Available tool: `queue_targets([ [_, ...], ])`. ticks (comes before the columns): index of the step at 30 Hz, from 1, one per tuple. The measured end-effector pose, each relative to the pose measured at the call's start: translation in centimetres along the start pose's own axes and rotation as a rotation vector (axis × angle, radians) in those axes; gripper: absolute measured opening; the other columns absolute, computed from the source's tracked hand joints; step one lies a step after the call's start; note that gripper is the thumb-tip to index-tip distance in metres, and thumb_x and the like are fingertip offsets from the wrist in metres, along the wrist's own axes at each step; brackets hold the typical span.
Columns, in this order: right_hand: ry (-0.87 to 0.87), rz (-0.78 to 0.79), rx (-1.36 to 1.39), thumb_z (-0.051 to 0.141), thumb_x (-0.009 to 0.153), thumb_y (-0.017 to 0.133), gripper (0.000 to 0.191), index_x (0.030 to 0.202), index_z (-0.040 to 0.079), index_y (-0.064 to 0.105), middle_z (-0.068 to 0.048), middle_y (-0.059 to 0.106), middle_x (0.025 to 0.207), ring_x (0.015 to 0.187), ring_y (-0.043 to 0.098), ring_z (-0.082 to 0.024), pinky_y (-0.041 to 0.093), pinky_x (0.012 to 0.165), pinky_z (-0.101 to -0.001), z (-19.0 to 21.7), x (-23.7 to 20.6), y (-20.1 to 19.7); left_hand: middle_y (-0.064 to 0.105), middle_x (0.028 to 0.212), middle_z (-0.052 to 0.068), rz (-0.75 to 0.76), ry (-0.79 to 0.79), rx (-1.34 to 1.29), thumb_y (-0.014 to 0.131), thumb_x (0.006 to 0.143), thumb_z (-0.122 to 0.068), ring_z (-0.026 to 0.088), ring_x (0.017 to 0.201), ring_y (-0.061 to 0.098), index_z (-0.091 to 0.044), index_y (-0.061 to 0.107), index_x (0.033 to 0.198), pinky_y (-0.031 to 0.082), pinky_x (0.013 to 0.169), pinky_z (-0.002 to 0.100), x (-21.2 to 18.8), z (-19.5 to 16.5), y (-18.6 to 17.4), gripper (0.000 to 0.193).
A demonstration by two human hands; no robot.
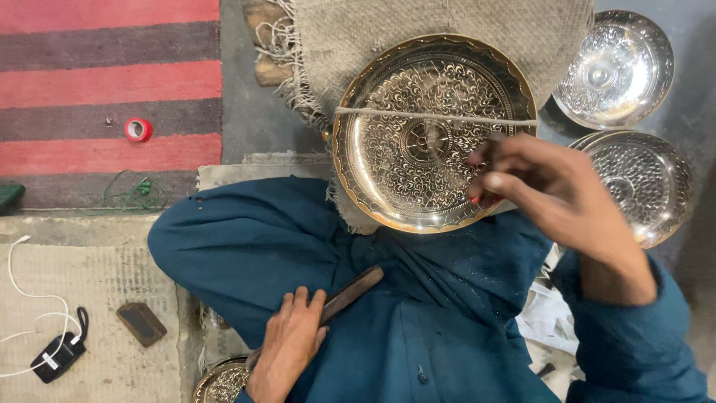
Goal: The person sits on the floor with a brass plate resting on their lap and uses a wooden mallet to strike a small punch, embossing decorative patterns into the plate. They reposition the punch and rotate the plate as they work across its surface.
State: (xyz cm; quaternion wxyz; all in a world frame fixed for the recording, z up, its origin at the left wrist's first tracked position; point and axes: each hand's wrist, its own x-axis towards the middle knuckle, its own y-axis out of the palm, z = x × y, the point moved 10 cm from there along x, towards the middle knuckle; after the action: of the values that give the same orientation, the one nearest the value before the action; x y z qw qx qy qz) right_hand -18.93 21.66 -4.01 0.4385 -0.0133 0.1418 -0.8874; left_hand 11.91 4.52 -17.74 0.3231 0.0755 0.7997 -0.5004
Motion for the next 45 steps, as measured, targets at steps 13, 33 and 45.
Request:
queue_targets([
  [13, -0.009, 0.293, -0.023, 0.007, 0.090, 0.072, 0.025, 0.115, 0.004, 0.068, -0.005, 0.076, 0.101, 0.098, 0.073, -0.013, 0.059, 0.091, -0.0296, -1.8, 4.1, 7.0, 0.065, 0.083, 0.008, 0.043, -0.158, -1.373, 0.047, 0.102, -0.029, 0.017, 0.073, 0.062, -0.012, 0.052, 0.133, 0.054, 0.068, 0.032, 0.4, 3.2, -1.1, 0.036],
  [33, -0.073, 0.296, -0.235, 0.017, 0.089, 0.075, 0.031, 0.118, 0.008, 0.070, -0.007, 0.081, 0.099, 0.087, 0.079, -0.017, 0.060, 0.075, -0.0318, -1.6, 5.1, 7.9, 0.071, 0.102, 0.022, -0.457, 0.056, -0.695, 0.063, 0.079, 0.000, 0.041, 0.093, 0.073, -0.010, 0.045, 0.144, 0.056, 0.077, 0.042, 3.4, -3.1, -13.8, 0.068],
  [45, -0.106, 0.377, -0.262, 0.013, 0.087, 0.075, 0.031, 0.118, 0.008, 0.071, -0.008, 0.081, 0.102, 0.094, 0.080, -0.021, 0.062, 0.081, -0.0341, -1.2, 5.5, 8.8, 0.066, 0.109, 0.014, -0.727, 0.194, -0.357, 0.065, 0.077, 0.006, 0.035, 0.098, 0.067, -0.022, 0.043, 0.155, 0.053, 0.085, 0.047, 1.8, -4.4, -16.8, 0.086],
])
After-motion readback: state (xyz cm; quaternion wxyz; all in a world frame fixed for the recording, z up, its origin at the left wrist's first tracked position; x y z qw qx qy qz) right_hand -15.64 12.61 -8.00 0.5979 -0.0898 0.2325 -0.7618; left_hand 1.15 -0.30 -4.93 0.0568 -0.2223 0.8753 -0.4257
